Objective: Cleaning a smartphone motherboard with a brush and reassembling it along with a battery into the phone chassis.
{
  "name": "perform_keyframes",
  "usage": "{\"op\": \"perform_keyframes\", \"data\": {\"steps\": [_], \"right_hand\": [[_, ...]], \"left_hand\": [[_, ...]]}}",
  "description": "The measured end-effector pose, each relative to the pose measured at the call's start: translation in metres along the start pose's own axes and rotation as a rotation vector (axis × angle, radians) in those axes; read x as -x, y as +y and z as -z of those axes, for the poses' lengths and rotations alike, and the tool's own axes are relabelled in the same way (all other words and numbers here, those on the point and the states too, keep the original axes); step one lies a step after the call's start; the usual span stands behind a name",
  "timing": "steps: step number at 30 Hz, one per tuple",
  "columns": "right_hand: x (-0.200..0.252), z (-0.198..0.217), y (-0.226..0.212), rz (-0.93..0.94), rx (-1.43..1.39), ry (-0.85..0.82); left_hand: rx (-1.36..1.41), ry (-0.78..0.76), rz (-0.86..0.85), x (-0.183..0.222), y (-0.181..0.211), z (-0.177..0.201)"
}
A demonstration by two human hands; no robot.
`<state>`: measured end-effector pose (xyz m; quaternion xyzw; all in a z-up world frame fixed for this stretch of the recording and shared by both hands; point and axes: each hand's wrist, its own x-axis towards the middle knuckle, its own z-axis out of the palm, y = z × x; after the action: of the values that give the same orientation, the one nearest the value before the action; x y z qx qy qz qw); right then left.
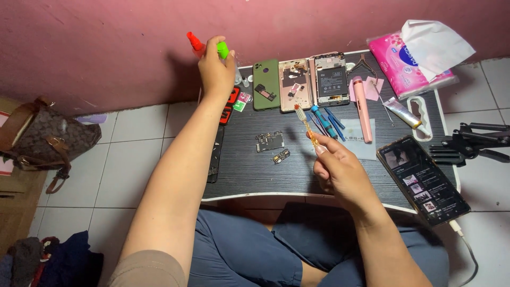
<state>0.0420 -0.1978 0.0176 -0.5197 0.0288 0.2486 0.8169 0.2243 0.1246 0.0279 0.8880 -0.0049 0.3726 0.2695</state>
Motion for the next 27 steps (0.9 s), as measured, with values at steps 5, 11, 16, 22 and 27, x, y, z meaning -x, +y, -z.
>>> {"op": "perform_keyframes", "data": {"steps": [5,11,16,22,27], "right_hand": [[0.001,0.000,0.002,0.003,-0.019,0.009],[0.003,-0.003,-0.001,0.025,-0.007,-0.001],[0.006,-0.003,-0.002,0.031,0.012,0.004],[-0.002,0.001,0.011,0.147,0.027,-0.032],[0.001,-0.002,0.010,0.167,0.057,-0.036]], "left_hand": [[-0.012,0.046,-0.052,0.006,-0.007,0.000],[-0.042,0.063,-0.043,0.011,-0.006,0.009],[-0.039,0.145,0.120,0.048,0.036,0.041],[-0.010,-0.014,0.253,0.133,0.072,0.052],[-0.380,-0.513,0.339,0.152,0.115,0.063]]}}
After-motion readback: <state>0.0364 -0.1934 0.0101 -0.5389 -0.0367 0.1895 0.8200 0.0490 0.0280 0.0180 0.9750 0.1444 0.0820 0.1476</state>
